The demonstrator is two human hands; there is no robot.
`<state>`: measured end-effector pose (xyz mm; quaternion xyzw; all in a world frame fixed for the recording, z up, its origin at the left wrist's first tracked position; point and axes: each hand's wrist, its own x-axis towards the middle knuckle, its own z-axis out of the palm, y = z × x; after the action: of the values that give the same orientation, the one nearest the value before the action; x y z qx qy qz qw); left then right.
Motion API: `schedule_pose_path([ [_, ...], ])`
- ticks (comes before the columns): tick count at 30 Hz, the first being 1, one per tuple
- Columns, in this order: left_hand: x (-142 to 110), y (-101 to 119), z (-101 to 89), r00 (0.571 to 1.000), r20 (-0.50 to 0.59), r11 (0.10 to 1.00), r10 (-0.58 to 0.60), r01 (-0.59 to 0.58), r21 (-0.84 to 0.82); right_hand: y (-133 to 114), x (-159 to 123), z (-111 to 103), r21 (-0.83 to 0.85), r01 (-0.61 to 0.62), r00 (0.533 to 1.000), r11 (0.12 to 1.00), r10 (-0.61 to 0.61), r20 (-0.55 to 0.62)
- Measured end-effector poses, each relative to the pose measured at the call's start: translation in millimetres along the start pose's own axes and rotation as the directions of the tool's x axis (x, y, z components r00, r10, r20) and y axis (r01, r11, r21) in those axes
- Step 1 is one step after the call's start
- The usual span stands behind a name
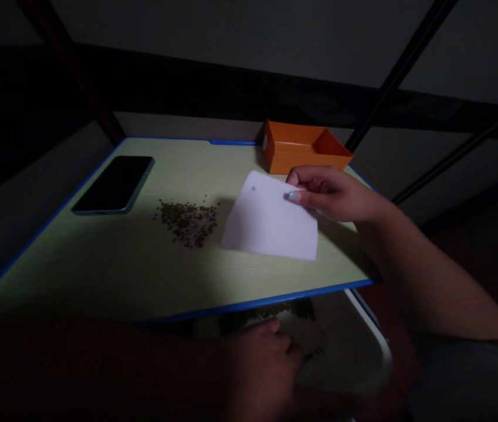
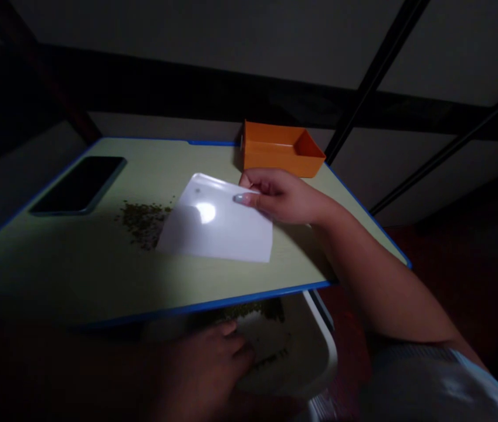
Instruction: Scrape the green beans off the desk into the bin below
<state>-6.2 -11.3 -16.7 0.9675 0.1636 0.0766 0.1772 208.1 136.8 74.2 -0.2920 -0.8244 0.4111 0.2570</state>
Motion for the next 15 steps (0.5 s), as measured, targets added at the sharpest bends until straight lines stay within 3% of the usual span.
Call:
schedule_pose_path([
  [3,-3,-2,-1.9,0.993,0.041,0.994,0.109,-0.11,0.005,10,2,-18,0.022,0.041,0.97,0.999,-0.035,-0.242],
  [6,-4,-3,3.2,0.991,0.062,0.991,0.12,-0.123,0.046,19,2,-33,-0.006,0.043,0.915,0.999,-0.042,-0.401],
  [10,-1,-6,22.9,0.994,0.113,0.984,0.013,-0.033,0.178,26,2,-43,-0.109,-0.111,0.896,0.988,0.052,-0.441],
  [15,2,-19,39.7,0.982,0.146,0.954,0.121,-0.155,0.256,25,10,-32,-0.273,-0.369,0.876,0.889,0.234,-0.422],
])
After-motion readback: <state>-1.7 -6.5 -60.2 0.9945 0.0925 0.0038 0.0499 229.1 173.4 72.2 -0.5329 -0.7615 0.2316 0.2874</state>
